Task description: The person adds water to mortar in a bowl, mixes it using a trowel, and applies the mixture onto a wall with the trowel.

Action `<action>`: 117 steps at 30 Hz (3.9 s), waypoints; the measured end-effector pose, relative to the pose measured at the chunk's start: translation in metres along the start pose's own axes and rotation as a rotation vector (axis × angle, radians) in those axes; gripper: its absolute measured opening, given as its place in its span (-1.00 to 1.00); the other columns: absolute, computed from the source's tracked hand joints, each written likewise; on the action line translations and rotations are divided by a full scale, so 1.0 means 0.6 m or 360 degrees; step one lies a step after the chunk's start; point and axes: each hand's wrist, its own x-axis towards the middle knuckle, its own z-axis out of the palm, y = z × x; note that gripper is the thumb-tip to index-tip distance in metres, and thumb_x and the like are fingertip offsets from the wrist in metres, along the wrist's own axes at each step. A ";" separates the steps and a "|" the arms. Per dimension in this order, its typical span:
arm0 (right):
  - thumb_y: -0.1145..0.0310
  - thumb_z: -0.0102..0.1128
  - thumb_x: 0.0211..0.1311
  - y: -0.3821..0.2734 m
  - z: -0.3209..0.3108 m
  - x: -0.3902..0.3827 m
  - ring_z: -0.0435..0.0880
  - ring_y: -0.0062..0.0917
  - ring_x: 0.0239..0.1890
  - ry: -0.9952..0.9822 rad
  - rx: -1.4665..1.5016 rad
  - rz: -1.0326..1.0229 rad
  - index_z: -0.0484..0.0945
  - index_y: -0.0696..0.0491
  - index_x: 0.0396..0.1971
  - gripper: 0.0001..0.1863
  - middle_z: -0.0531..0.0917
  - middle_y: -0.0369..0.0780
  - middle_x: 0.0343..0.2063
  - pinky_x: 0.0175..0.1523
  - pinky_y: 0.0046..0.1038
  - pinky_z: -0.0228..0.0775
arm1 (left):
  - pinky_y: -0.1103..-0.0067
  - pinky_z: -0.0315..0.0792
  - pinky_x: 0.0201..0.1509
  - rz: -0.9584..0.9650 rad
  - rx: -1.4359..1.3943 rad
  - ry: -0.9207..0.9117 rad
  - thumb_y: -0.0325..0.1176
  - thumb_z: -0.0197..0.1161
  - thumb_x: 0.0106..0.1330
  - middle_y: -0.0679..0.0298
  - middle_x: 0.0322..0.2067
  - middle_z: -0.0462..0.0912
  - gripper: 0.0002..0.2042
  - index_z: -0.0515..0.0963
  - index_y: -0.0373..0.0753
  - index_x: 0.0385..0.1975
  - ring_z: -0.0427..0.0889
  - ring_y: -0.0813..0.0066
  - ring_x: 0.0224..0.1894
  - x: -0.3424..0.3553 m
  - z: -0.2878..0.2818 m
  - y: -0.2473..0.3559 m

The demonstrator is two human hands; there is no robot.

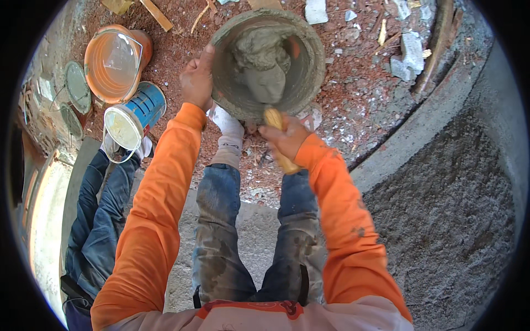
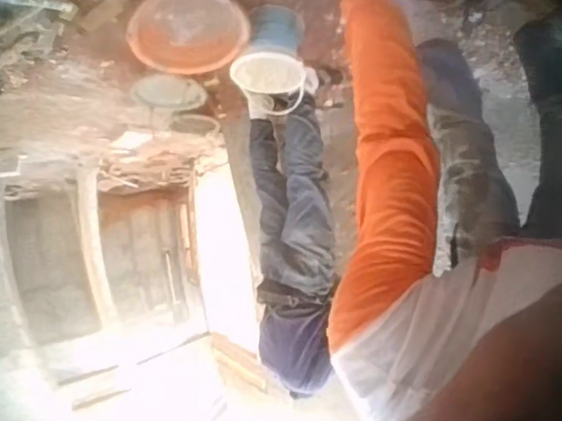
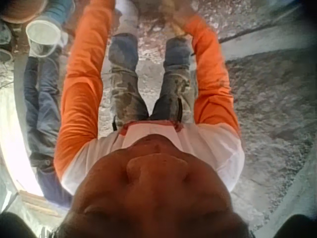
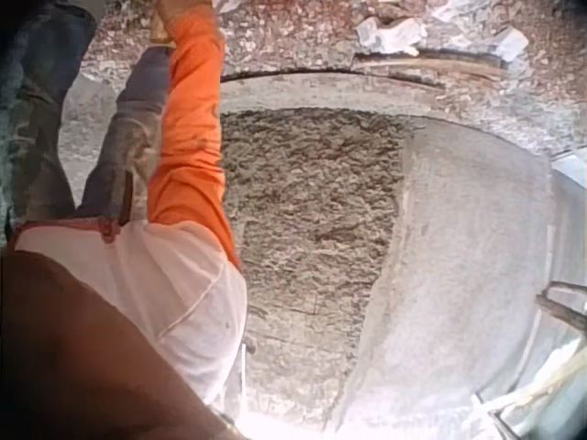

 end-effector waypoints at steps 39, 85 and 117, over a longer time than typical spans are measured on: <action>0.06 0.09 -0.18 -0.052 -0.014 0.055 0.40 0.03 -0.02 0.0251 -0.2130 0.0156 0.23 0.13 0.07 -0.25 0.48 0.04 -0.11 0.12 0.01 0.11 | 0.32 0.32 -0.48 0.0396 0.0433 0.0195 0.16 0.25 -0.03 0.00 -0.78 0.42 -0.41 0.37 -0.35 -0.82 0.40 0.11 -0.69 -0.027 0.045 0.053; 0.18 0.12 0.01 -0.092 -0.014 -0.005 0.47 -0.11 -0.04 0.0148 -0.2160 0.0229 0.29 0.07 0.04 -0.43 0.50 0.00 -0.10 0.06 -0.22 0.30 | 0.42 0.28 -0.51 0.0306 0.0010 0.0187 0.05 0.08 0.20 0.13 -0.81 0.35 -0.44 0.39 -0.38 -0.80 0.25 0.41 -0.70 -0.015 0.033 0.019; 0.33 -0.12 0.15 -0.045 -0.018 0.063 0.53 -0.16 -0.10 0.0484 -0.2057 -0.0047 0.36 0.11 -0.11 -0.68 0.53 -0.01 -0.15 -0.03 -0.23 0.38 | 0.49 0.16 -0.57 0.0265 0.0040 -0.0137 0.06 0.08 0.22 0.33 -0.80 0.19 -0.43 0.25 -0.31 -0.83 0.12 0.57 -0.65 -0.005 0.011 0.005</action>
